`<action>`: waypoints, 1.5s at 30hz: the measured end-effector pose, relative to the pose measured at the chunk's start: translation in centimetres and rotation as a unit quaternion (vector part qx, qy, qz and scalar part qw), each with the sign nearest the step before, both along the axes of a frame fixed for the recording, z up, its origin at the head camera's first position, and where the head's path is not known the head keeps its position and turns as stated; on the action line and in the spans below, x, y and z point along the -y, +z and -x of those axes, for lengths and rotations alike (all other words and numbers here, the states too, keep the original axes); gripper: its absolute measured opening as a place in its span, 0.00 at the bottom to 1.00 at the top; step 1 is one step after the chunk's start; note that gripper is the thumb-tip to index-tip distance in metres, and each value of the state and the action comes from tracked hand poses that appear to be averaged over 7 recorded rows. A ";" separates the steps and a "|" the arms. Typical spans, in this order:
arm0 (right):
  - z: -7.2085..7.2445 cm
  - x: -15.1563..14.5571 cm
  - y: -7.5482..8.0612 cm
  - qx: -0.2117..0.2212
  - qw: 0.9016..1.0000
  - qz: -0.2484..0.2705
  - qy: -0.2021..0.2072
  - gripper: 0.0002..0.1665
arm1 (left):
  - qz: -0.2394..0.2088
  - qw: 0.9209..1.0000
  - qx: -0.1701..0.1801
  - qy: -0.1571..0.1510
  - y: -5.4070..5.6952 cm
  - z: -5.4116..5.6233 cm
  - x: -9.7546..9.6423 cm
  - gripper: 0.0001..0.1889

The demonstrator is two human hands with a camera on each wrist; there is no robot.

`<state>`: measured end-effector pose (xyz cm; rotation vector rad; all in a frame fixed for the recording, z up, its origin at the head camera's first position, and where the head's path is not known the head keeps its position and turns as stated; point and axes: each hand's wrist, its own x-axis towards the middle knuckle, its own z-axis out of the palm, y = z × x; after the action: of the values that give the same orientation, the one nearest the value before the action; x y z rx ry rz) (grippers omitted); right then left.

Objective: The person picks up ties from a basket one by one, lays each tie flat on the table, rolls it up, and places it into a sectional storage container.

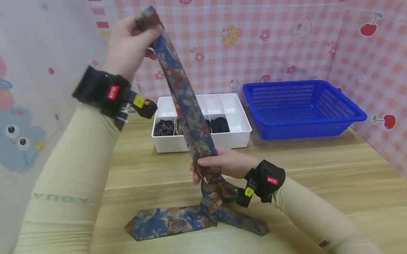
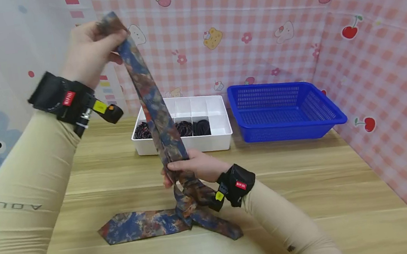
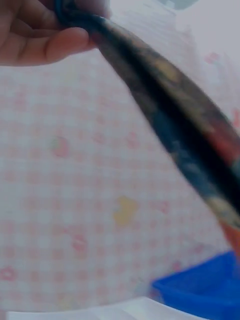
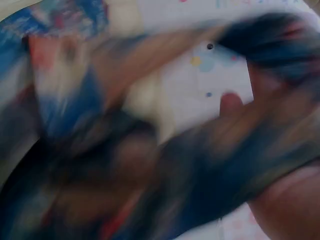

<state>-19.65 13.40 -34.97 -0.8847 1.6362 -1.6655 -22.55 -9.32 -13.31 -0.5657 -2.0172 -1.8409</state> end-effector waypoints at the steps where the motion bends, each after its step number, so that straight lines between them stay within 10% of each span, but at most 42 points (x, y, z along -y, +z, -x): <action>1: -0.1 -0.2 -0.3 -0.002 1.000 -0.015 0.009 0.25 | -0.038 0.999 -0.003 0.003 0.3 0.0 1.1 0.11; 5: -0.3 -1.7 -1.4 -0.031 0.996 -0.076 0.038 0.38 | -0.146 0.989 -0.016 0.015 0.8 0.0 5.4 0.09; 12: -1.1 -8.3 -2.9 -0.057 0.987 -0.150 0.023 0.06 | -0.236 0.969 0.000 0.078 -1.0 -0.8 12.6 0.08; 18: -0.9 -16.0 -1.5 -0.038 0.992 -0.116 0.001 0.05 | -0.077 0.969 0.059 0.226 -6.1 -2.3 17.9 0.08; 22: -0.8 -19.9 0.8 -0.045 0.991 -0.122 0.004 0.10 | 0.043 0.953 0.103 0.282 -11.1 -3.2 20.1 0.04; 27: -0.9 -23.7 2.5 -0.087 0.979 -0.176 -0.046 0.14 | 0.135 0.937 0.164 0.276 -16.6 -4.7 22.0 0.10; 33: -1.1 -25.5 1.4 -0.095 0.943 -0.299 -0.108 0.07 | 0.261 0.915 0.179 0.251 -20.9 -5.4 23.1 0.23; 37: -1.3 -25.8 0.0 -0.116 0.923 -0.349 -0.114 0.08 | 0.276 0.920 0.161 0.226 -22.4 -5.8 24.0 0.20; 39: -1.5 -25.7 -0.3 -0.180 0.904 -0.361 -0.141 0.09 | 0.256 0.930 0.163 0.205 -22.6 -6.0 24.5 0.14; 41: -1.8 -25.2 -0.4 -0.286 0.861 -0.369 -0.200 0.08 | 0.184 0.955 0.164 0.168 -22.4 -6.2 25.1 0.09; 45: -2.4 -23.4 -0.4 -0.483 0.716 -0.379 -0.333 0.10 | -0.056 0.988 0.126 0.065 -21.7 -6.6 26.6 0.09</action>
<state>-17.23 36.79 -35.41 -0.7660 3.3231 -0.5637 -15.98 -35.92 -35.05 -0.1725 -2.0321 -2.0141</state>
